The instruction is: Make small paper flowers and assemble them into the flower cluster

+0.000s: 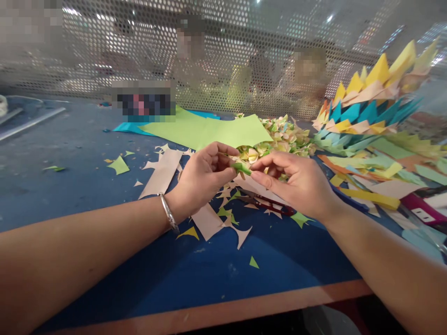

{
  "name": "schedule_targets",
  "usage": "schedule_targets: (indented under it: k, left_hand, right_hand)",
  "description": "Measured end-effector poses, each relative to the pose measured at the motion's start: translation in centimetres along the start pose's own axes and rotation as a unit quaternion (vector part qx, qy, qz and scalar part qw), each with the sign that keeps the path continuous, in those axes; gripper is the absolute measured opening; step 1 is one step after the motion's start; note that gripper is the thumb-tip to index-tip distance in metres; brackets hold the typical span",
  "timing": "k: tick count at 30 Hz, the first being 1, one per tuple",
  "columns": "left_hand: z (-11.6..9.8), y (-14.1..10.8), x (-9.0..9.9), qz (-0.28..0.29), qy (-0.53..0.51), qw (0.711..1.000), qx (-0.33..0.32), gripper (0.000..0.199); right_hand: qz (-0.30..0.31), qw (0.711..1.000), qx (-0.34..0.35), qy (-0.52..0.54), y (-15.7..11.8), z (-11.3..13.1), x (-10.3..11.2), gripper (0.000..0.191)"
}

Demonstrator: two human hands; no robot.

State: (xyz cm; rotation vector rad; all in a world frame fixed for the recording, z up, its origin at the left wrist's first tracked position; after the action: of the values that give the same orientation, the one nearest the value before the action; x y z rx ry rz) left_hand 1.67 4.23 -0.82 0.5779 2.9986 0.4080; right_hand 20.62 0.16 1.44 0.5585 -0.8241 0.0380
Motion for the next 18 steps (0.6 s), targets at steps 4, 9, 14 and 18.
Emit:
schedule_targets:
  k: [4, 9, 14, 18]
  left_hand:
    - [-0.13, -0.08, -0.08, 0.002, 0.007, 1.0, -0.003, 0.024]
    - [-0.23, -0.08, -0.13, 0.0, 0.006, 1.0, -0.006, 0.024]
    - [-0.29, -0.07, -0.14, -0.003, -0.002, 1.0, -0.013, 0.028]
    - [0.01, 0.16, -0.01, -0.002, -0.004, 1.0, -0.019, 0.031]
  right_hand:
    - [-0.004, 1.0, -0.001, 0.002, 0.0, 0.04, -0.03, 0.021]
    - [0.001, 1.0, -0.007, 0.01, 0.01, 0.09, -0.05, 0.019]
    - [0.012, 0.999, -0.025, 0.036, 0.1, -0.02, -0.03, 0.019]
    - [0.019, 0.998, -0.04, 0.038, 0.19, -0.21, -0.14, 0.021]
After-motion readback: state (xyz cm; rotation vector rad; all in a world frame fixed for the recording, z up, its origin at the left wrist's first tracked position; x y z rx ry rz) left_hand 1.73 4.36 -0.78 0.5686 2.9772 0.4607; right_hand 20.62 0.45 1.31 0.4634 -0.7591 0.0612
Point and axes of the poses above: each hand's wrist, its own y-axis towards the middle knuckle, its own x-axis out of the back of the hand, z = x × y, the point moved 1 cm from there along y, towards the middle knuckle
